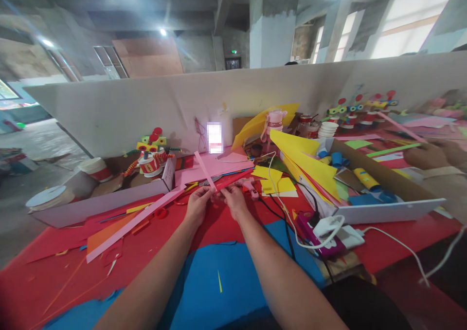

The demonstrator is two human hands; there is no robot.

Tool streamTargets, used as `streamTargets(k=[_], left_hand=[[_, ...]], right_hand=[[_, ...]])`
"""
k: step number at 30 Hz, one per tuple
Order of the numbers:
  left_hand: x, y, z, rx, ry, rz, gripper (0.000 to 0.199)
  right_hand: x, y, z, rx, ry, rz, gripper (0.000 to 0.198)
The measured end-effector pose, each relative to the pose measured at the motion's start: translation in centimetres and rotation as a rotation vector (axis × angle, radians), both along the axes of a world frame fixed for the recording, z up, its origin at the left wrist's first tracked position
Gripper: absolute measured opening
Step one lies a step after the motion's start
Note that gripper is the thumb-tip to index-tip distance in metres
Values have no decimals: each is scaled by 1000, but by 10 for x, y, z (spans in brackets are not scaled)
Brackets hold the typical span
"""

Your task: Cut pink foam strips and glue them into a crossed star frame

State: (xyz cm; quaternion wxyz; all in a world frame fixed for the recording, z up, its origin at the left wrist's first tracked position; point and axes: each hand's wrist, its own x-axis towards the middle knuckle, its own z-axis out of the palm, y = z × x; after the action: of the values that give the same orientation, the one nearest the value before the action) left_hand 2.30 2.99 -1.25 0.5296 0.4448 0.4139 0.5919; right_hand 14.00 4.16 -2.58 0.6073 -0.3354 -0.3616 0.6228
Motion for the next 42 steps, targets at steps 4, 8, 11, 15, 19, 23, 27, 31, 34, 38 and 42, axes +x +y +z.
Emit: streamTargets(k=[4, 8, 11, 15, 19, 23, 27, 31, 34, 38, 42], left_hand=[[0, 0, -1, 0, -3, -20, 32], [-1, 1, -2, 11, 10, -13, 33], [-2, 1, -3, -7, -3, -3, 35], [-3, 2, -6, -8, -8, -26, 37], [-4, 1, -4, -13, -20, -56, 36], [-5, 2, -4, -18, 0, -60, 33], [-5, 3, -7, 4, 36, -50, 29], [-1, 1, -5, 54, 52, -52, 27], [2, -1, -3, 40, 56, -49, 31], [1, 0, -6, 40, 115, 40, 31], [-1, 3, -11, 31, 121, 56, 31]], right_hand=[[1, -4, 4, 6, 11, 46, 39], [1, -4, 4, 23, -10, 60, 39], [1, -3, 2, 13, -21, 58, 41], [0, -4, 1, 15, -24, 66, 42], [0, -5, 1, 47, -62, 54, 38], [0, -4, 0, 117, -160, -13, 32], [0, -1, -2, 198, -308, -125, 27], [1, 2, -5, 167, -293, -205, 28], [1, 2, -6, 150, -250, -181, 29], [1, 1, -5, 127, -227, -126, 32], [1, -1, -3, 75, -143, -30, 37]])
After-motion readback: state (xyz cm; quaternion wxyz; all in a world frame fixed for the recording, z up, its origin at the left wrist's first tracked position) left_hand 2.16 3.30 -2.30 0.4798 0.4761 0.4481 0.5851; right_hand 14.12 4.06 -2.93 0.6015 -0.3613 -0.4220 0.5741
